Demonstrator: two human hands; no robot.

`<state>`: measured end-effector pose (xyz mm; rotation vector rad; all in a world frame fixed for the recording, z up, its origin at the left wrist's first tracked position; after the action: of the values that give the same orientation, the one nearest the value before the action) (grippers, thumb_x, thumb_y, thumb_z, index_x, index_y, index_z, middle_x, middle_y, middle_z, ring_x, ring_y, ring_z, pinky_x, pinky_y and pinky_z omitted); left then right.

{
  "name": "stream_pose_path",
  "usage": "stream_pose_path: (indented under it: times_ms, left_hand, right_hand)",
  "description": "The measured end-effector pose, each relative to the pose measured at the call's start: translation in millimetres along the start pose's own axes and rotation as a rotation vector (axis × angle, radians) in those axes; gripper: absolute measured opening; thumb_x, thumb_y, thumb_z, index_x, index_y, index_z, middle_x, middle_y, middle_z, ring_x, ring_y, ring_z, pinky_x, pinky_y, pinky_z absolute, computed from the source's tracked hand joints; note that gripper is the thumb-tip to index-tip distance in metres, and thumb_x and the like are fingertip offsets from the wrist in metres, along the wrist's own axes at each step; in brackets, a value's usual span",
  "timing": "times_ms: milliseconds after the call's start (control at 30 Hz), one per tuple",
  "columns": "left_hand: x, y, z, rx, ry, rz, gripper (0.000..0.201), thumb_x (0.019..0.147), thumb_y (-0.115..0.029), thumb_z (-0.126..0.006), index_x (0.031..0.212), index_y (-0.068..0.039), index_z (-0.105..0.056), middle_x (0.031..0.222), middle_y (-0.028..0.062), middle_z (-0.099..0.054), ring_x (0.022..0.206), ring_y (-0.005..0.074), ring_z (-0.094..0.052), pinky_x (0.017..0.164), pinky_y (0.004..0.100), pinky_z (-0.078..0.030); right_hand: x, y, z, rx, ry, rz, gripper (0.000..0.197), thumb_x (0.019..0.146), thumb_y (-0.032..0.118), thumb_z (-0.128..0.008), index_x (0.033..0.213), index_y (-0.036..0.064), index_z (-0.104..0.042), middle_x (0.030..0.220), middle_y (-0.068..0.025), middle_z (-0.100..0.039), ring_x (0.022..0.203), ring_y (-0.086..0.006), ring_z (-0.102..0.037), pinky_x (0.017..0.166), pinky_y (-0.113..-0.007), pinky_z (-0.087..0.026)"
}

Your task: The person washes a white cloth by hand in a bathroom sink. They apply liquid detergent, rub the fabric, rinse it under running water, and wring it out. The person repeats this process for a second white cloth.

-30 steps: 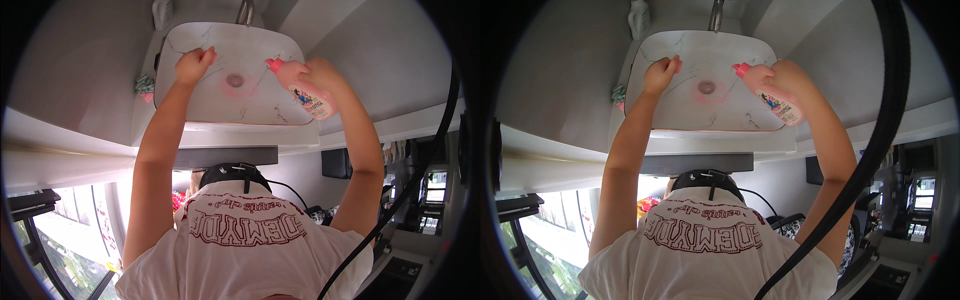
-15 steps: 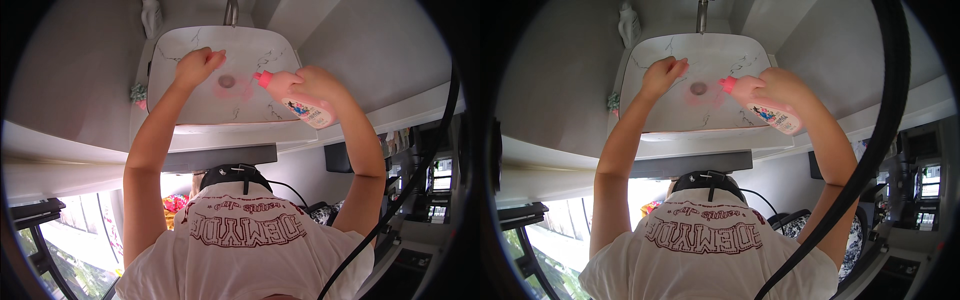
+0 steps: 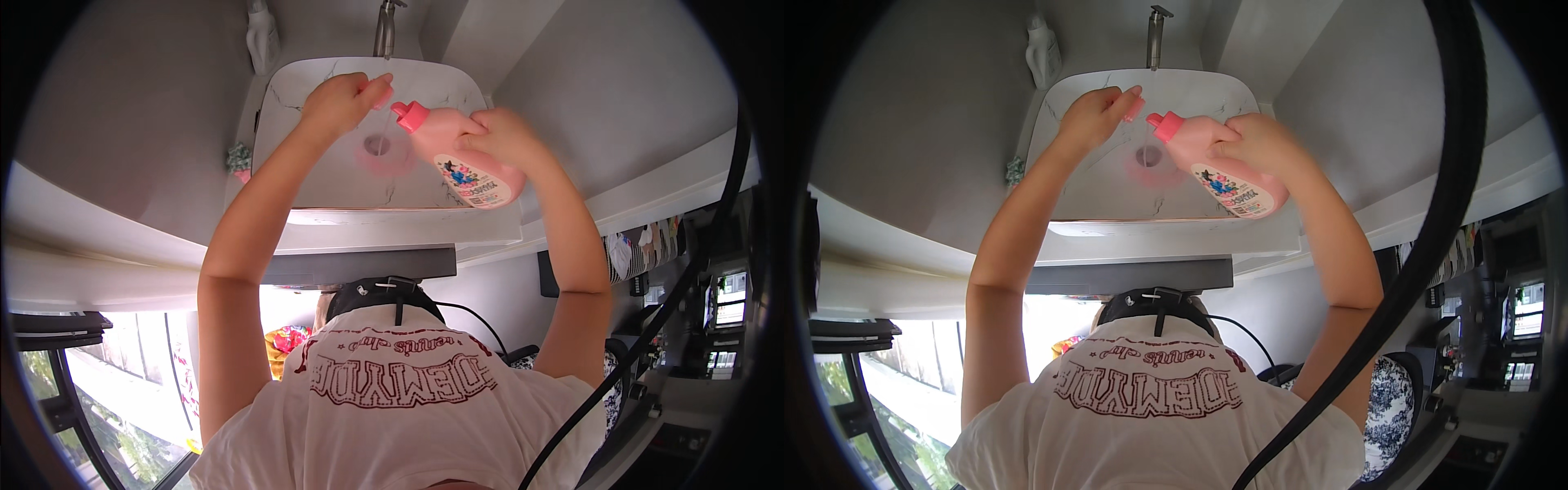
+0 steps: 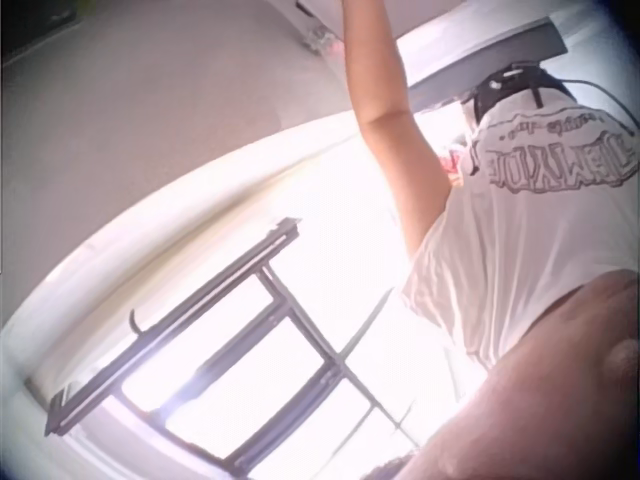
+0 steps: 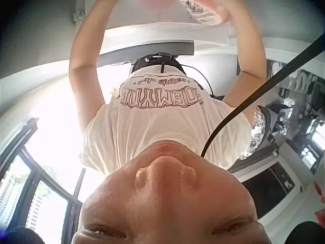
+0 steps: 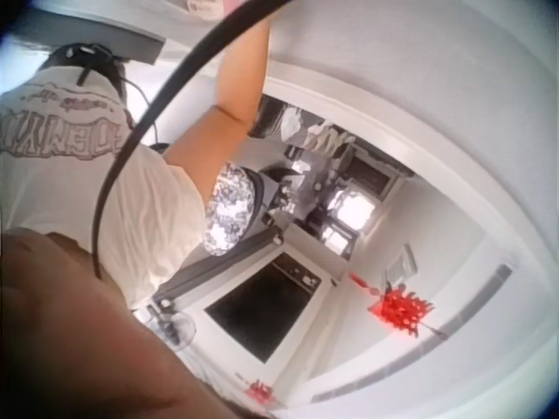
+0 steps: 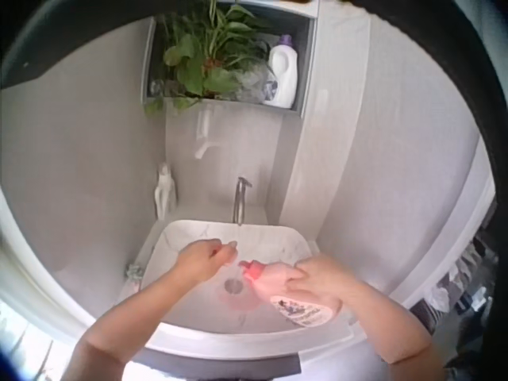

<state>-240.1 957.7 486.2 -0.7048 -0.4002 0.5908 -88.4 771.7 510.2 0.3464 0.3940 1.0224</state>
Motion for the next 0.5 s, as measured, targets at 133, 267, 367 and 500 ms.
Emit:
stream_pose_path:
  times_ms: [133,267,367,500]
  left_hand:
    - [6.4,-23.2,-4.9,-0.004,0.009,-0.036,0.057,0.082,-0.06,-0.041,0.075,-0.009,-0.064,0.072,0.0084,-0.062,0.072,0.0232,-0.059,0.067,0.0334,-0.045]
    - [4.5,-42.3,-8.3,0.137,0.038,-0.035,0.057,0.082,-0.06,-0.043,0.078,-0.007,-0.064,0.073,0.01,-0.063,0.074,0.0253,-0.06,0.068,0.0345,-0.046]
    - [2.9,-54.8,-7.2,0.152,0.018,-0.184,0.049,0.083,-0.053,-0.049,0.089,-0.006,-0.062,0.076,0.0113,-0.063,0.076,0.028,-0.06,0.07,0.0361,-0.046]
    - [-8.8,-67.7,-5.4,0.035,0.029,-0.409,0.037,0.086,-0.04,-0.053,0.102,-0.007,-0.057,0.088,0.0124,-0.063,0.083,0.0298,-0.06,0.073,0.0376,-0.046]
  right_hand:
    - [-10.6,-11.2,-3.0,0.2,-0.07,0.038,0.025,0.071,0.023,-0.074,0.08,0.0023,-0.063,0.07,-0.0046,-0.061,0.063,-0.012,-0.054,0.059,-0.029,-0.045]
    - [-19.6,-13.7,-3.1,0.341,-0.105,0.053,0.026,0.071,0.022,-0.074,0.082,0.0018,-0.063,0.071,-0.0049,-0.062,0.064,-0.0113,-0.055,0.06,-0.028,-0.045]
    - [-20.7,-23.9,-6.9,0.42,-0.139,0.081,0.029,0.071,0.025,-0.075,0.082,0.0004,-0.063,0.072,-0.0076,-0.063,0.064,-0.0134,-0.057,0.06,-0.029,-0.045]
    - [-23.5,-29.9,-10.9,0.472,-0.207,0.119,0.03,0.071,0.026,-0.075,0.082,0.0001,-0.063,0.072,-0.0074,-0.063,0.064,-0.0122,-0.057,0.059,-0.029,-0.045]
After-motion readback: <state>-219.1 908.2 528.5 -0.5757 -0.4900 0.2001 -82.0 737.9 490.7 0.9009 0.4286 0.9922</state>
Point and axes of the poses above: each hand's wrist, its own x-axis towards the middle knuckle, its own z-axis out of the back of the hand, y = z × x, the point moved 5 cm from there along x, towards the middle knuckle
